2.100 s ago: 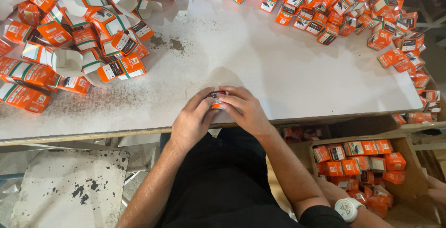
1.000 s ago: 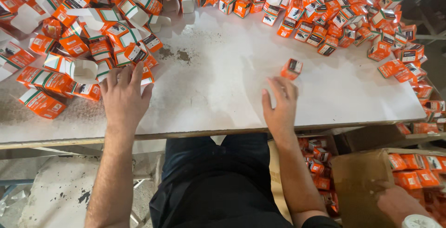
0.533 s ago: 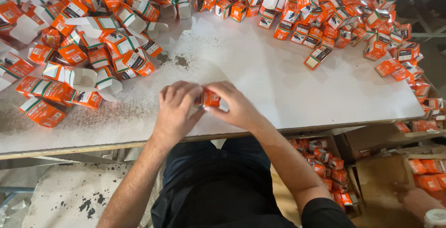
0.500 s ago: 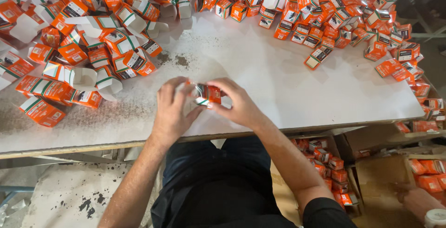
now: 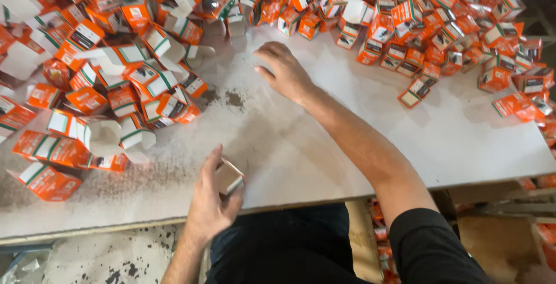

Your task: The person folds small orange cardboard boxes at a workbench, pressing the flaps and creases to shape each flat carton into an open box, then sets the finished box onto a large pile of folded boxes on the table and picks up the next flat one, repeating the cycle.

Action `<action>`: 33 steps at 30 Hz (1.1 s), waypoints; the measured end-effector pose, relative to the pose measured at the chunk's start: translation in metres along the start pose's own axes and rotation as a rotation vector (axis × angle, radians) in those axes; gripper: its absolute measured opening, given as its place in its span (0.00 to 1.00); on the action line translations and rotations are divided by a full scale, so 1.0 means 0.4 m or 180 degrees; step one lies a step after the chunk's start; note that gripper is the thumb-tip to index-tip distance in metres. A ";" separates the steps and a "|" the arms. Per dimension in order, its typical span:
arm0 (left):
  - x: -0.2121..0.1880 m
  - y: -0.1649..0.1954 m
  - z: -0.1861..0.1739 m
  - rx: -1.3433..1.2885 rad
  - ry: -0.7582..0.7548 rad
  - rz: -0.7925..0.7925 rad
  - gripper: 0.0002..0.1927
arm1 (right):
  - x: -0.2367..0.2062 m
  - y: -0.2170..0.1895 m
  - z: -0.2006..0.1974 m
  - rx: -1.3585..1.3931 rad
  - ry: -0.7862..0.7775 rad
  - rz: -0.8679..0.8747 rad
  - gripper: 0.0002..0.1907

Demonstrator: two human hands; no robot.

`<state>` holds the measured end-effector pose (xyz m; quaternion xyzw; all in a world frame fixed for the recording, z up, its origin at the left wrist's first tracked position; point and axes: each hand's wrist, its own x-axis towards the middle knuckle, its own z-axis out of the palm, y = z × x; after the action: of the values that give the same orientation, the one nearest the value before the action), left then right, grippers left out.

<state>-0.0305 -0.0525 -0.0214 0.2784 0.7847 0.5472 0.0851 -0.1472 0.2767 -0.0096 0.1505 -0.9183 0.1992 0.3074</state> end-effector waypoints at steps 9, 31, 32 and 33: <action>-0.011 -0.079 0.054 -0.0375 0.0412 0.1209 0.49 | 0.183 0.287 0.123 -0.2315 -0.0586 0.0209 0.25; -0.012 -0.061 0.061 -0.0325 0.0419 0.1001 0.45 | 0.250 0.053 -0.028 0.0196 -0.0307 -0.0044 0.19; -0.012 -0.054 0.061 -0.0302 0.0423 0.0996 0.42 | 0.220 0.034 -0.071 0.0078 -0.0683 0.0247 0.18; -0.008 -0.048 0.060 -0.0278 0.0428 0.0997 0.41 | 0.191 0.019 -0.116 -0.0045 -0.1055 0.0534 0.18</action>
<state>-0.0239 -0.0394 -0.0486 0.3561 0.7111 0.6048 -0.0418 -0.1852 0.2928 0.0701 0.1020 -0.9670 0.1902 0.1352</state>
